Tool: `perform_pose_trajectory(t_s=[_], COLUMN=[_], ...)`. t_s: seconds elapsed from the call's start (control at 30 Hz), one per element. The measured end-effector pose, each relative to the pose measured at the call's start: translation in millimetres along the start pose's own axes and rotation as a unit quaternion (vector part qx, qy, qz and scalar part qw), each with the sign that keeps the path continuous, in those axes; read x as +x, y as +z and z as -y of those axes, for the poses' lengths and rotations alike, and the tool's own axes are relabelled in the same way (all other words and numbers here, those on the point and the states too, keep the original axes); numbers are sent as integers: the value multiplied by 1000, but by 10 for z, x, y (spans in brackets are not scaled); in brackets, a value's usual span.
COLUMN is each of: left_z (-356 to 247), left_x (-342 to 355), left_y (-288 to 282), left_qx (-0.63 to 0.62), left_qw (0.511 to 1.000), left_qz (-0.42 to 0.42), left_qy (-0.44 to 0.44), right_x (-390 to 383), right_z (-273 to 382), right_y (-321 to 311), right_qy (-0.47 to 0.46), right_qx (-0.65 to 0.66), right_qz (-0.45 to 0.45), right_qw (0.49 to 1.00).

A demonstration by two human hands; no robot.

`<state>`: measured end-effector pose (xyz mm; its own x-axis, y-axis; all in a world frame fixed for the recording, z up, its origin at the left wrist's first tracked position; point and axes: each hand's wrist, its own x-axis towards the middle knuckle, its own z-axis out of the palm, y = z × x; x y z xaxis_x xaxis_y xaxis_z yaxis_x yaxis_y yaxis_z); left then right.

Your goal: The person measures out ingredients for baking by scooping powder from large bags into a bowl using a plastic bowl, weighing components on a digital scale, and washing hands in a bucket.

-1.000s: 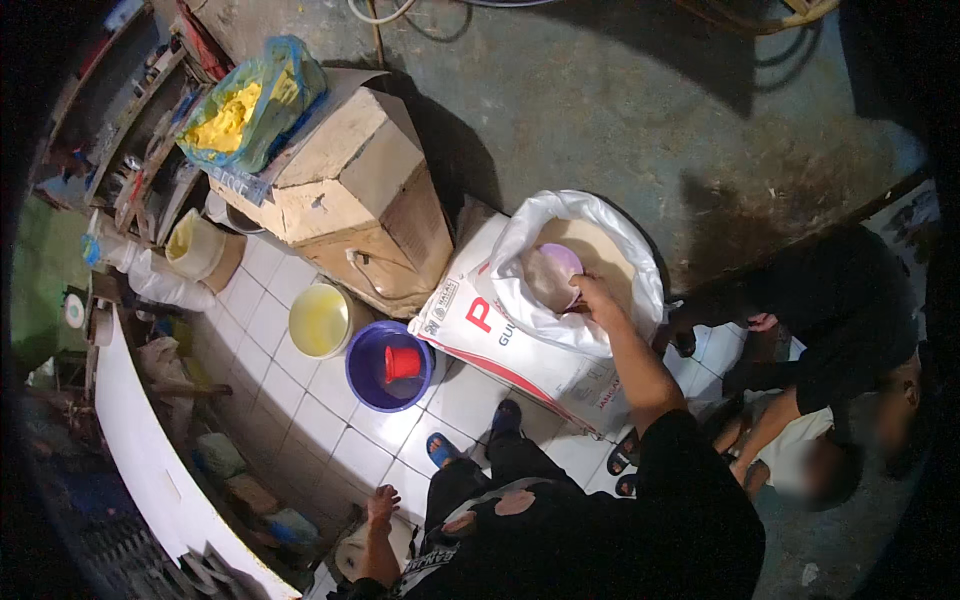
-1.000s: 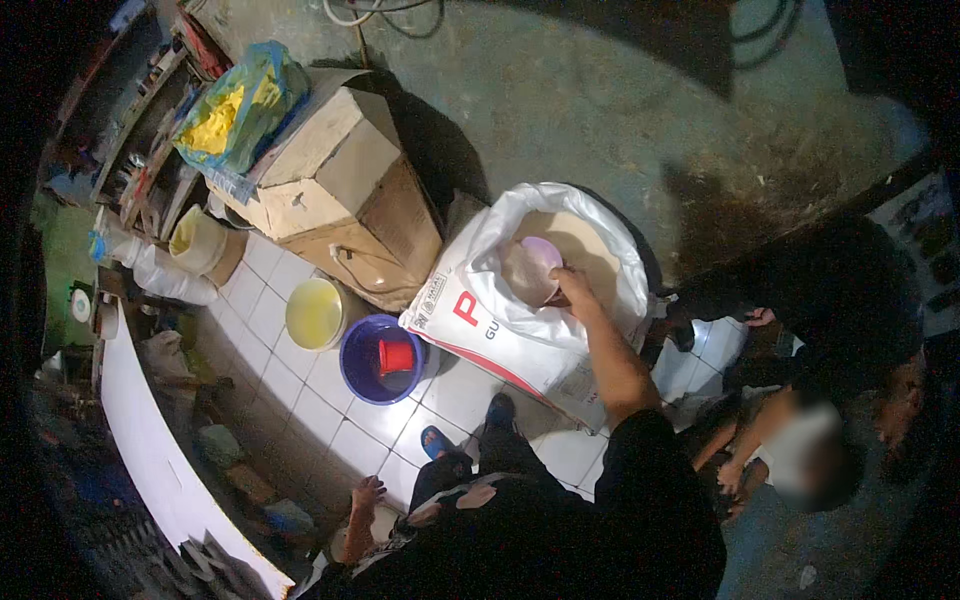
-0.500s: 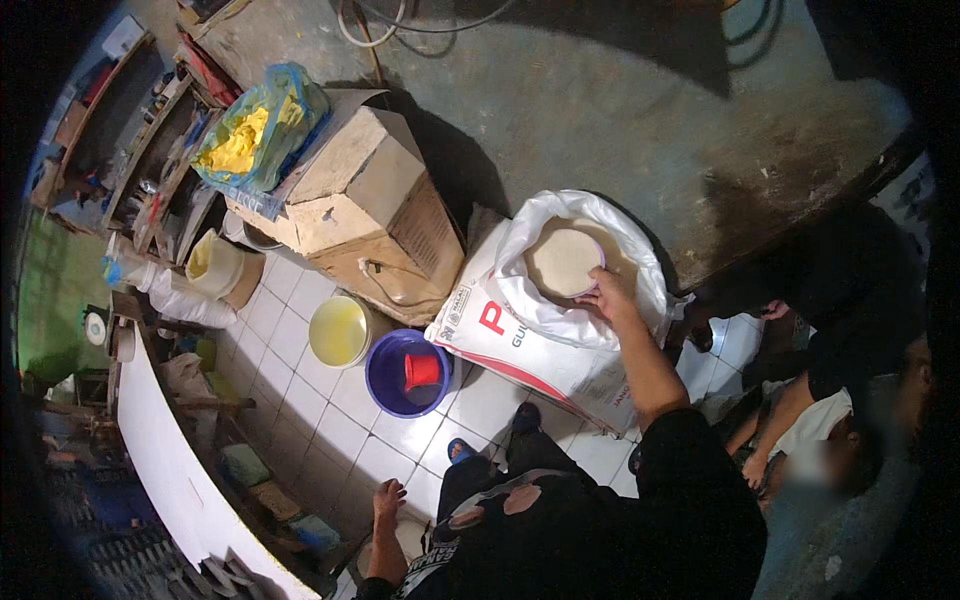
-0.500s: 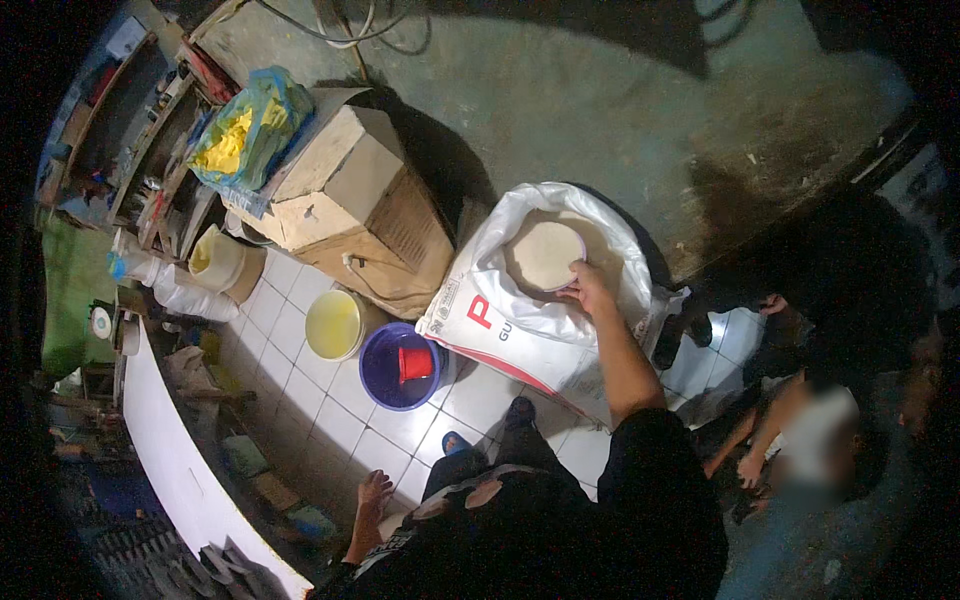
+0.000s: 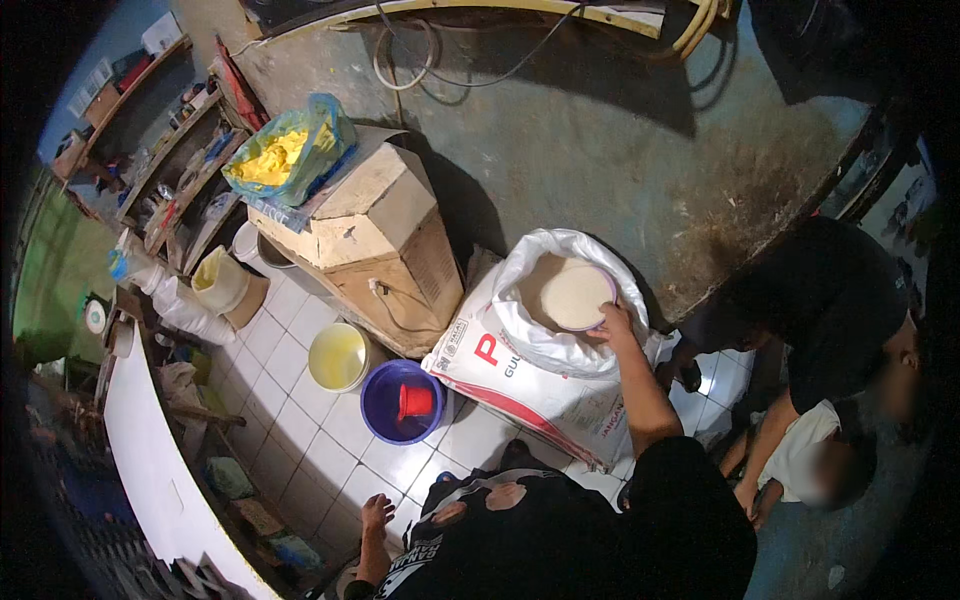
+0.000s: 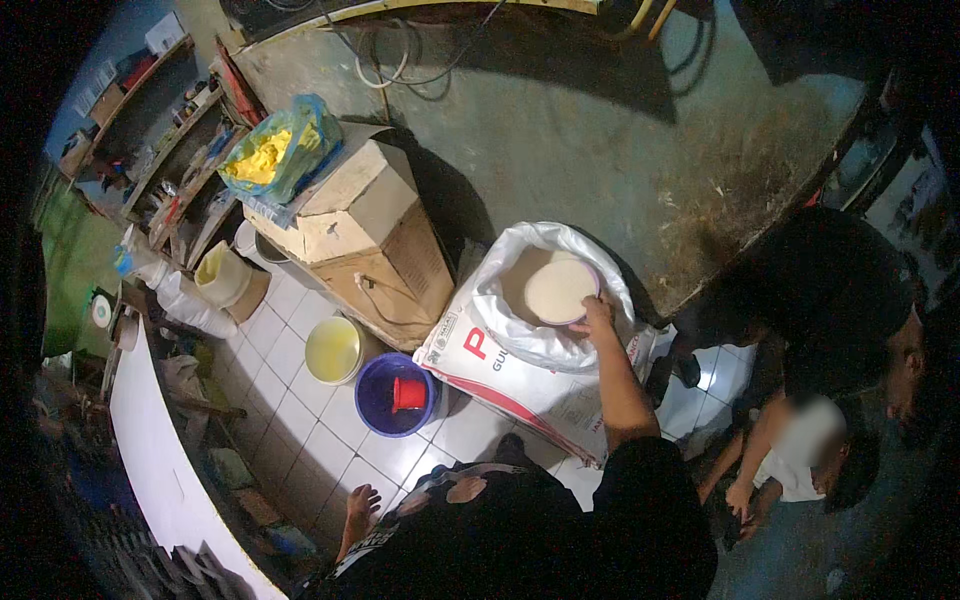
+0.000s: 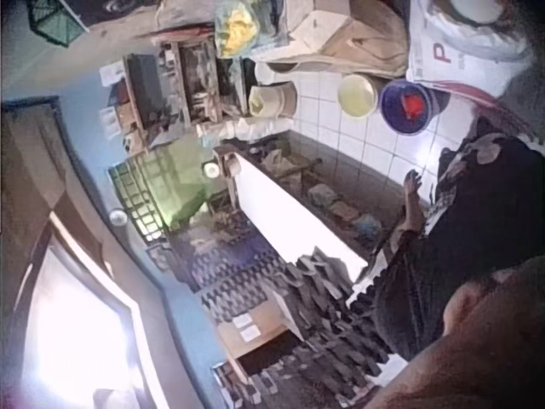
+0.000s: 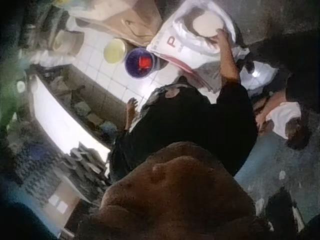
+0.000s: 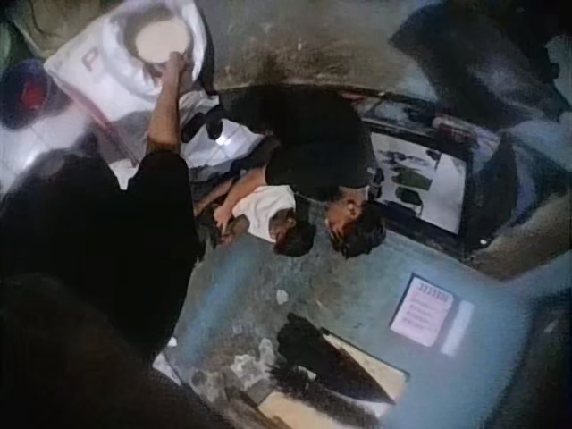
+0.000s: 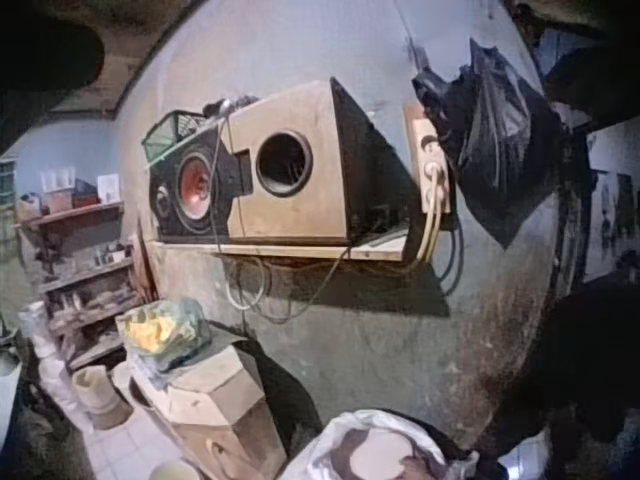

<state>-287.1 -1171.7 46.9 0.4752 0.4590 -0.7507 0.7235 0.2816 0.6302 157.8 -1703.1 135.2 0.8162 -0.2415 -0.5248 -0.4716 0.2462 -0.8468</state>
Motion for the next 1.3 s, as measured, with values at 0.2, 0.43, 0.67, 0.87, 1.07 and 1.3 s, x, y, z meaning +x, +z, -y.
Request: perform_pose_trajectory(t_s=[0.2,0.43,0.67,0.87,1.07,1.3], left_z=[217,415,379,348,590,790], left_x=[-55,-214,-434,-538,-476,-210], left_y=[-104,-246,-310,-191,-244,-460], left_qx=[-31,2,-15,2,-50,-15], left_qw=[999,1000,999,999,998,1000], left_qz=[-17,-8,-11,-18,-4,-8], left_qy=[-23,-24,-35,-33,-49,-17], right_x=[-107,-234,-333,-291,-180,-325], right_z=[-46,-32,-1,-31,-75,-32], right_y=[-175,-29,117,6,-78,50], right_qy=[31,46,43,52,57,51], right_qx=[155,252,253,223,229,205], right_qz=[120,212,253,199,177,212], right_qw=[980,943,933,953,956,954])
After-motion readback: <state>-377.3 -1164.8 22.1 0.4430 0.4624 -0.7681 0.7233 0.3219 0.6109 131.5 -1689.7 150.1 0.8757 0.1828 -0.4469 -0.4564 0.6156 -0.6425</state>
